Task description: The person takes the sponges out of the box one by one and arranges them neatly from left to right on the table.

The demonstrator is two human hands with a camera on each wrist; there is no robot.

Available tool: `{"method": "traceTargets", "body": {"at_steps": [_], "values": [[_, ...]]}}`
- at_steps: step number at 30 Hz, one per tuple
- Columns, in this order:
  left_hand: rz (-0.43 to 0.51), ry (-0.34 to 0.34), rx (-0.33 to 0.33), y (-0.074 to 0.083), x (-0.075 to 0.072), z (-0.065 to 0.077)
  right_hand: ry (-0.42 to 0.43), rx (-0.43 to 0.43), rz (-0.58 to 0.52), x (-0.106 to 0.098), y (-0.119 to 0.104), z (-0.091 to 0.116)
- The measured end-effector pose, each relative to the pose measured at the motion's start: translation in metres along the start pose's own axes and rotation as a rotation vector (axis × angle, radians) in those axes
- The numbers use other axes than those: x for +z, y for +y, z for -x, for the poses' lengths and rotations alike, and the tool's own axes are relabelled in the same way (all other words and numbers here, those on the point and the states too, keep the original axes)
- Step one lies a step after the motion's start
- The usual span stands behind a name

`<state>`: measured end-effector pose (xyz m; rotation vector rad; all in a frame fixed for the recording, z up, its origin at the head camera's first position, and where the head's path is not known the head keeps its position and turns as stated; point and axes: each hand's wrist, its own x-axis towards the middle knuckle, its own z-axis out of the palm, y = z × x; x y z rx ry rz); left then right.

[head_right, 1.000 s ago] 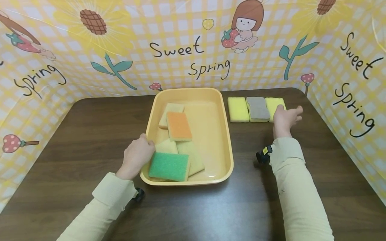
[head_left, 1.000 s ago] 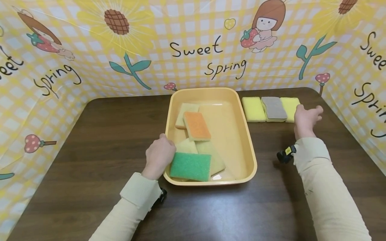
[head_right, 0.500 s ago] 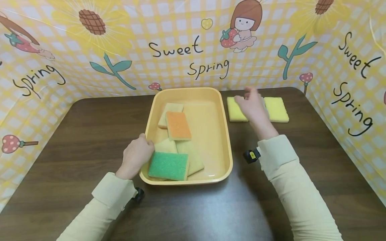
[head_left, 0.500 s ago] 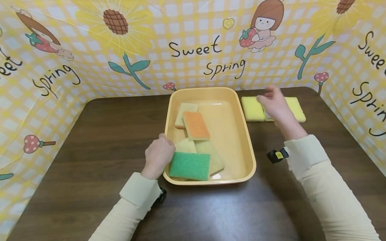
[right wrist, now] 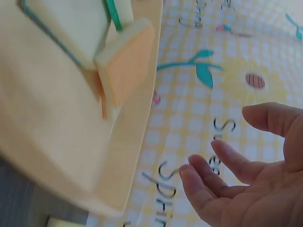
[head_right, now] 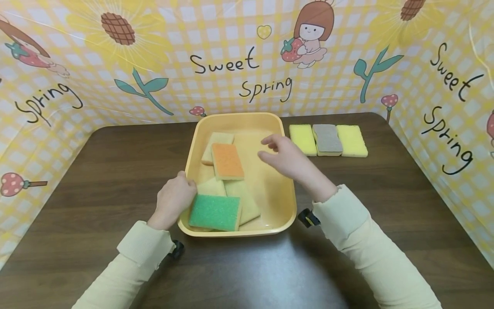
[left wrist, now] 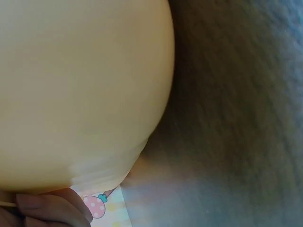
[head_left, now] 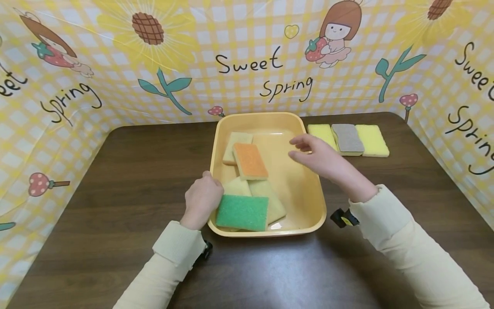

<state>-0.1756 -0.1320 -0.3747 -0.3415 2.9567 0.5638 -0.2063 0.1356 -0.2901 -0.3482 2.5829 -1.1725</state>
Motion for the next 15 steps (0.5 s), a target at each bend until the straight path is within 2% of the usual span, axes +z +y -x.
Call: {"method": "traceTargets", "body": {"at_steps": [8, 15], "values": [[0.004, -0.004, 0.000, 0.001, -0.001, 0.001, -0.140, -0.132, 0.082, 0.027, -0.008, 0.011], [0.007, -0.006, -0.005, 0.000, -0.001, 0.000, -0.225, -0.132, 0.160, 0.047, -0.011, 0.018]]}}
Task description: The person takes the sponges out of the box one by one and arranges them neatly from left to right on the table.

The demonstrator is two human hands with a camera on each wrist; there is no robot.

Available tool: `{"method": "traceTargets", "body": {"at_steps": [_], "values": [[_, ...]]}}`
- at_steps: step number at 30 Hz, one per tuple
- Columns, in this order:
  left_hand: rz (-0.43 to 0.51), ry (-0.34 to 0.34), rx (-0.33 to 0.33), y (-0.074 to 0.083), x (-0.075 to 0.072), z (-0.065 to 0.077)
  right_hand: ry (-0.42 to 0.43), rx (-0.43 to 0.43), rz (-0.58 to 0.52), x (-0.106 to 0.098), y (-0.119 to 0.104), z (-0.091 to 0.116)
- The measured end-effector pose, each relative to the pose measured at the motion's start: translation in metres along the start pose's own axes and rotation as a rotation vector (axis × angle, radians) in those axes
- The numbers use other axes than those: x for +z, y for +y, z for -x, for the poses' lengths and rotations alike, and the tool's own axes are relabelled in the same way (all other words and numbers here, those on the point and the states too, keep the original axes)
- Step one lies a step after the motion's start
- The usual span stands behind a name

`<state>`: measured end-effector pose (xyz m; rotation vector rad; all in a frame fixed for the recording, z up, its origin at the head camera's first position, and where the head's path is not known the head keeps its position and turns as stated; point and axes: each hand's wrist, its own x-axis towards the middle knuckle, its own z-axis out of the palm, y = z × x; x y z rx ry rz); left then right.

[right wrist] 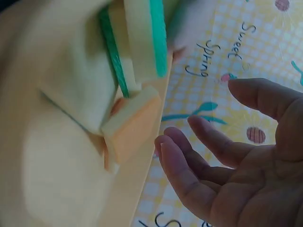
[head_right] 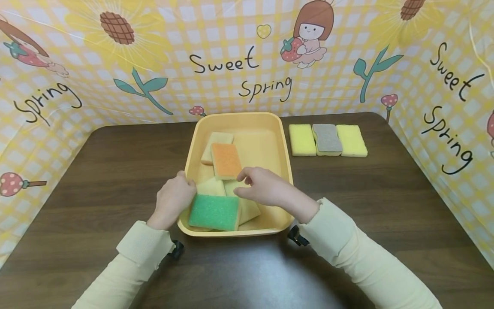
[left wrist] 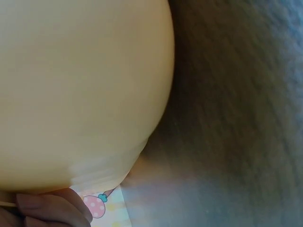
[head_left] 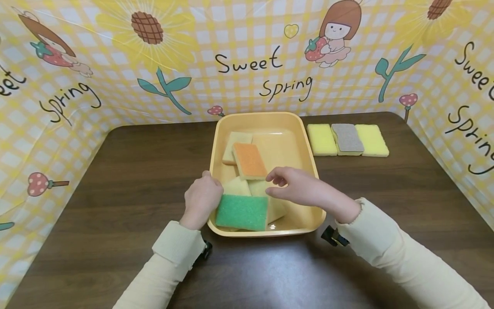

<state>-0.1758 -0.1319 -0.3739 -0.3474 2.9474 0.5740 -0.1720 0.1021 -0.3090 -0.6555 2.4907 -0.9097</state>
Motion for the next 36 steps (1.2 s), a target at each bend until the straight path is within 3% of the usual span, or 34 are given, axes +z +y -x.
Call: {"method": "traceTargets", "body": {"at_steps": [16, 24, 36], "values": [[-0.002, 0.014, 0.005, 0.000, 0.001, 0.000, -0.128, 0.064, -0.024, 0.029, 0.004, -0.005], [0.000, 0.011, 0.000, 0.000, 0.001, 0.000, -0.064, 0.069, 0.004, 0.040, 0.005, -0.011], [-0.001, 0.018, -0.004, 0.000, 0.002, 0.000, -0.067, 0.038, 0.025, 0.040, 0.004, -0.015]]}}
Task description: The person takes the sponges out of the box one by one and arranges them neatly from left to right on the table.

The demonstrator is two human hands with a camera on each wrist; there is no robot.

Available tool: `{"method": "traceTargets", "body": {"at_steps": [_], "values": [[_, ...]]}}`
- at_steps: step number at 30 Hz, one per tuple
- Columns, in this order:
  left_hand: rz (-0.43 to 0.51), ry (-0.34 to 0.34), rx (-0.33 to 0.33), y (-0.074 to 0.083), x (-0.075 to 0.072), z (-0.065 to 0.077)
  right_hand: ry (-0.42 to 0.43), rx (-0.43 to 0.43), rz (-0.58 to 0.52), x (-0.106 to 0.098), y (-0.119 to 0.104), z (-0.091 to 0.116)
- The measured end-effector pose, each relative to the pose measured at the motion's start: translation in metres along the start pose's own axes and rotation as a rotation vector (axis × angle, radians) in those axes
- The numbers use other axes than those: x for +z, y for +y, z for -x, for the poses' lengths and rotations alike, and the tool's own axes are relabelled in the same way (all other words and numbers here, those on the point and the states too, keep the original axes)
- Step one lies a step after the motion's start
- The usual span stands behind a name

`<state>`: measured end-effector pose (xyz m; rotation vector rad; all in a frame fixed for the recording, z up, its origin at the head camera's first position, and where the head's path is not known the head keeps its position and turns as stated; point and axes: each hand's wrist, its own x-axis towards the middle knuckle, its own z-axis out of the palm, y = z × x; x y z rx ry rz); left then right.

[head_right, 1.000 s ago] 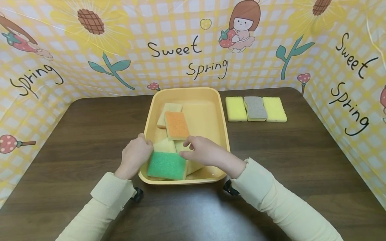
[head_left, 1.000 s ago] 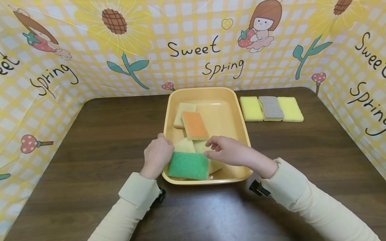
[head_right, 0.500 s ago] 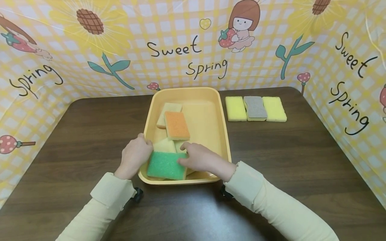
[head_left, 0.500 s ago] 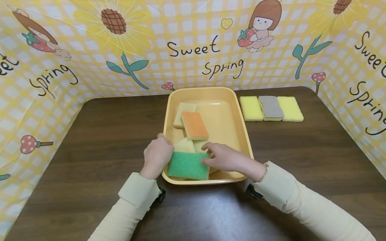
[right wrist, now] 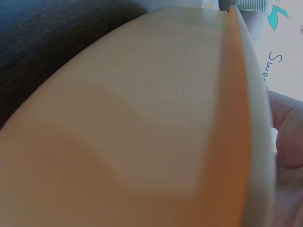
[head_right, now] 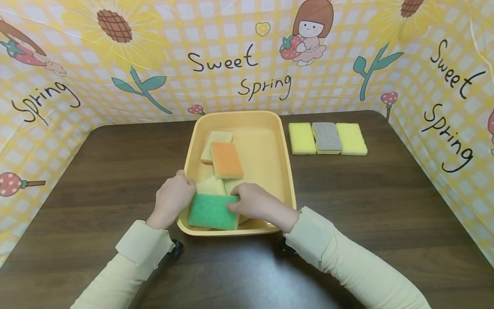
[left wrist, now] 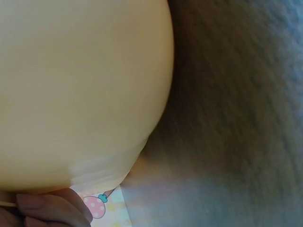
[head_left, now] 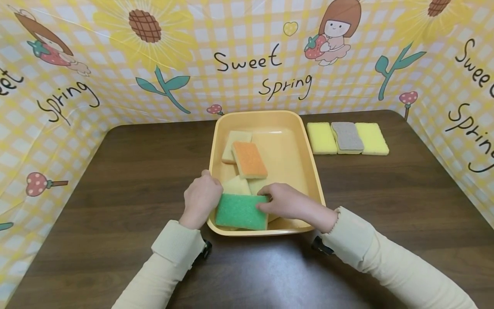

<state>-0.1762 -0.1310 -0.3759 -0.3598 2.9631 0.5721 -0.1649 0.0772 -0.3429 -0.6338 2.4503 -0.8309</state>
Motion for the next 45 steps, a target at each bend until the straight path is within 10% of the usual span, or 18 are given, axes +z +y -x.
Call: {"method": "traceTargets", "body": {"at_steps": [45], "values": [[0.010, 0.012, 0.015, -0.001, -0.001, 0.000, 0.137, 0.030, -0.154, -0.019, 0.005, 0.015]]}}
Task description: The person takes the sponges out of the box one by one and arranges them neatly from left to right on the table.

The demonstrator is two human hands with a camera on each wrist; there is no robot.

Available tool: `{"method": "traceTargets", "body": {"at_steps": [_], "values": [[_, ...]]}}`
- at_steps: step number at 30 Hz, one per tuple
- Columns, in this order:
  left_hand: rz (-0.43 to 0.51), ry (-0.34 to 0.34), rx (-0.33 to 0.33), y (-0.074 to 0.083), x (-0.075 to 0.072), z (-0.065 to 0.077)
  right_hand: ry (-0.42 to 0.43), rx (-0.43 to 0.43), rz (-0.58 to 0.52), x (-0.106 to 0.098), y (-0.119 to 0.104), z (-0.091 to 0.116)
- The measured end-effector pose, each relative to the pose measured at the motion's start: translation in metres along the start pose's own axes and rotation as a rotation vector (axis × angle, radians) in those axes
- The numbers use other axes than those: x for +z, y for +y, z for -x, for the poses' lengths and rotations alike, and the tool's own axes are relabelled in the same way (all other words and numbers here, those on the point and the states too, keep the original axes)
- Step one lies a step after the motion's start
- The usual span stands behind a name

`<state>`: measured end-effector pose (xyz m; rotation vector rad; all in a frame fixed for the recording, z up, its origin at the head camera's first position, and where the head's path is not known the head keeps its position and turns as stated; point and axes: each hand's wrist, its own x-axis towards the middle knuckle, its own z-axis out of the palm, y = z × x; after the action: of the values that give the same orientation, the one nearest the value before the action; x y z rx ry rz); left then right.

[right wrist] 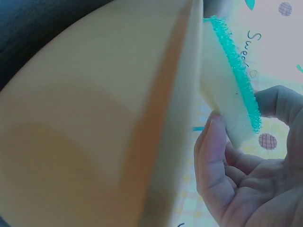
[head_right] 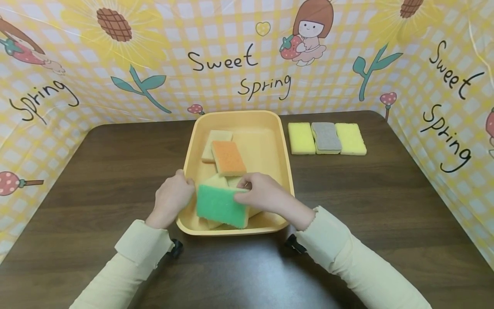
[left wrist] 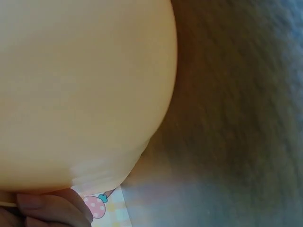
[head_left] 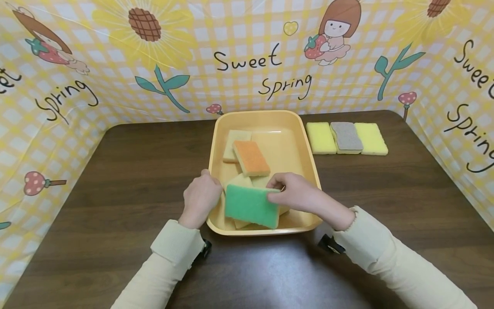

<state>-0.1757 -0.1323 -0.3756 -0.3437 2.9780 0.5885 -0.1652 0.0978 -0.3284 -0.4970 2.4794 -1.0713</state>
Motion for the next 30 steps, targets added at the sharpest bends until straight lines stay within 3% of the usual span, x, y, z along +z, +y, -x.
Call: {"method": "traceTargets", "body": {"at_steps": [11, 30], "values": [[0.007, 0.025, 0.011, 0.000, 0.000, 0.000, -0.012, 0.031, -0.192, -0.018, 0.013, 0.009], [0.000, 0.021, -0.001, 0.001, 0.001, -0.001, 0.103, 0.091, -0.208, -0.042, 0.037, 0.029]]}}
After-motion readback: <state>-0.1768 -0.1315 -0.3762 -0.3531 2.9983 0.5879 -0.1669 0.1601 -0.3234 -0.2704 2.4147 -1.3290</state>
